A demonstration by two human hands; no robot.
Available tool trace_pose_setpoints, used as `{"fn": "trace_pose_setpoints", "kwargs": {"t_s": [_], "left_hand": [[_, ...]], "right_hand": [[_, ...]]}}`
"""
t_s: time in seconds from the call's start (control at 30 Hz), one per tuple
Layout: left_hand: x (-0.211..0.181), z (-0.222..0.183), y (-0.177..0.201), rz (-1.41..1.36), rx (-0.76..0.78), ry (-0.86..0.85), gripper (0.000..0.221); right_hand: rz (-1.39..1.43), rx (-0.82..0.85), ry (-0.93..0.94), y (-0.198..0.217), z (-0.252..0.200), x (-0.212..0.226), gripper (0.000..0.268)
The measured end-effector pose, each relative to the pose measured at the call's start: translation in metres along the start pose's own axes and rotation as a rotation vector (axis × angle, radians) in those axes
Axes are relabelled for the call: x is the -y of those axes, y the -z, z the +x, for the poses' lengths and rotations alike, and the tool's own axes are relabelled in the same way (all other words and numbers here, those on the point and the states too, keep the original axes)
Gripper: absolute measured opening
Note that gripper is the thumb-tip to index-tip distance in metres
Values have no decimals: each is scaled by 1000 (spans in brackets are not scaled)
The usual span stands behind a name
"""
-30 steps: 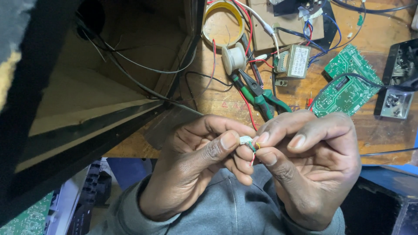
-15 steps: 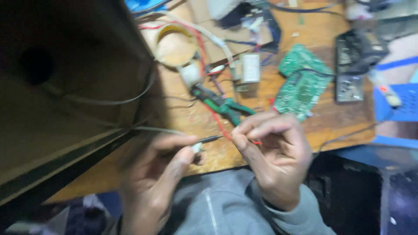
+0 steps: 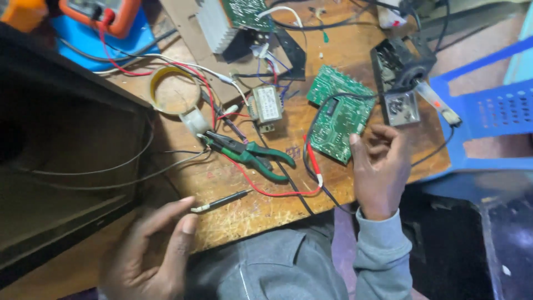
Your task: Soldering wires to a connector and inspecting a circuit board during an electronics repair.
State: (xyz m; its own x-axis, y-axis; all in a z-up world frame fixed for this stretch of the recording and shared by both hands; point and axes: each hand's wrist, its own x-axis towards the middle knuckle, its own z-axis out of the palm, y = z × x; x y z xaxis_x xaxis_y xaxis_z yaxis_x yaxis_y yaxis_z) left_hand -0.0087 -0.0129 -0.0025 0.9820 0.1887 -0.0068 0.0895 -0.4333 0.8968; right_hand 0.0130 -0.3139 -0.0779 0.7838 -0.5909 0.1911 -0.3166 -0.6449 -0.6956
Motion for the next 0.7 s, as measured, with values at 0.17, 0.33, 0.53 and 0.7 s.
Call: {"fn": "trace_pose_setpoints", "kwargs": {"t_s": [0.17,0.33,0.53,0.7], "left_hand": [[1,-3,-16,-117,29,-135,15],[5,-2,-32,-163,171,-300,11],[5,-4,-52,-292,175,-422,8],[5,1,-60,-345,196,-537,15]], "right_hand": [[45,-30,250,-12,-12,42,15],[190,98,499,-27,-6,95,8],[202,94,849,-71,72,138,13],[-58,518,757,-141,162,120,94]]}}
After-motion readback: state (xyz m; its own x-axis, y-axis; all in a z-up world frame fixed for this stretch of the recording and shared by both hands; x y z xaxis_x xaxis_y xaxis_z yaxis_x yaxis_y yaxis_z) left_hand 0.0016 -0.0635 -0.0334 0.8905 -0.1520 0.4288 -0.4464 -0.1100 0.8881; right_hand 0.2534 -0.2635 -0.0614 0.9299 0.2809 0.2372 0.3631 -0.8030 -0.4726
